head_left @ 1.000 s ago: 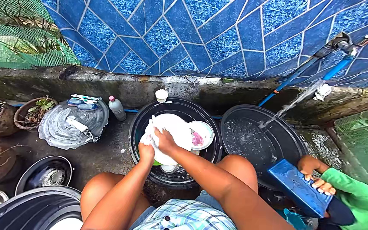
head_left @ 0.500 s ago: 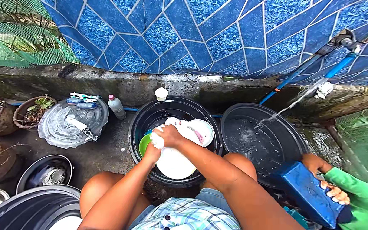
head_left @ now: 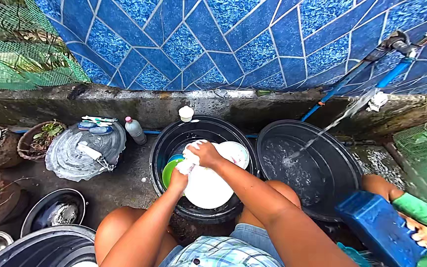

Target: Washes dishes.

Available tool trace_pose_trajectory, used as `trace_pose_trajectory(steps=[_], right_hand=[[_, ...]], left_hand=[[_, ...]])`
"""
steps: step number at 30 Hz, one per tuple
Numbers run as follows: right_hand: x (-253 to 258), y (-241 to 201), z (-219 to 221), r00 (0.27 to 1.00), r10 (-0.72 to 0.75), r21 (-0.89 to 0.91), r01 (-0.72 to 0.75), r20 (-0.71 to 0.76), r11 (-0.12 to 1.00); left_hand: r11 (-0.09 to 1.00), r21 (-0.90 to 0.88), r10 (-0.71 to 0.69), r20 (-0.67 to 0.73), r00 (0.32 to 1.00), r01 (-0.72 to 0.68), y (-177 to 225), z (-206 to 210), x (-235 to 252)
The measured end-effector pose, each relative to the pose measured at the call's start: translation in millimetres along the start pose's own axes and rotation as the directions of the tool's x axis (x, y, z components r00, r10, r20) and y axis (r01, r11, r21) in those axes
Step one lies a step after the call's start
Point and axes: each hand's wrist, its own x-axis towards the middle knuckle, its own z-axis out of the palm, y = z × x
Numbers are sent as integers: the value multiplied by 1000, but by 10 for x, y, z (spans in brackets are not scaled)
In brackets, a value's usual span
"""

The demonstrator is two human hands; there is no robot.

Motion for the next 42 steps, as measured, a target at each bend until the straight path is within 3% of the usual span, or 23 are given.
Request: trace_pose_trajectory(steps=[1,3,5,6,8,10,12,14,17,18,22,24,28,32,36,40,42], right_hand=[[-29,49,12,996,62,20,-60,-70,998],[-81,95,70,913,370,64,-365,-172,929],[-69,0,137,748,661,131,-651,-53,747],[-58,-121,172,710,701,138,-703,68,698],[-107,-483,240,752,592,132,-644,290,754],[-247,-775,282,839,408,176,-490,361,854],[-437,-837,273,906,296,244,-374,302,895],[-600,-733,274,973,200,302,-226,116,926],[-521,-661,217,993,114,289,-97,-43,952],[-424,-647,213,988,136,274,-110,-77,955],[3,-539,77,894,448,276,-427,-15,861],[45,-565,131,899,435,265,-408,-50,874],[-9,-673,138,951,305,272,-307,52,912],[129,-567,55,884,464,269,-459,47,847],[67,-704,91,929,359,291,-369,91,882],[140,-580,66,893,450,295,-429,-2,854],[105,-643,93,896,443,301,-434,43,849]], left_hand=[[1000,-11,10,-41,999,-11,10,14,5],[999,-31,28,-141,990,-33,33,-3,33],[997,-62,19,-226,974,-33,66,-29,67],[996,-80,10,-255,967,-31,81,-36,95],[995,-97,-2,-287,958,-27,76,-61,139],[993,-111,-5,-326,945,-33,51,-101,182],[988,-155,-55,-349,936,0,76,-166,176],[979,-200,-96,-332,938,29,112,-215,138],[968,-246,-123,-273,954,55,103,-156,80],[969,-241,-123,-256,959,60,93,-121,69],[970,-216,-158,-195,968,114,132,-43,-23],[959,-256,-173,-211,962,117,167,-44,-21],[935,-329,-211,-218,953,132,188,-92,-1],[935,-321,-224,-215,950,148,182,-103,28],[934,-339,-199,-218,955,117,191,-138,32],[940,-316,-207,-221,953,130,207,-143,41],[941,-312,-210,-223,952,134,209,-141,41]])
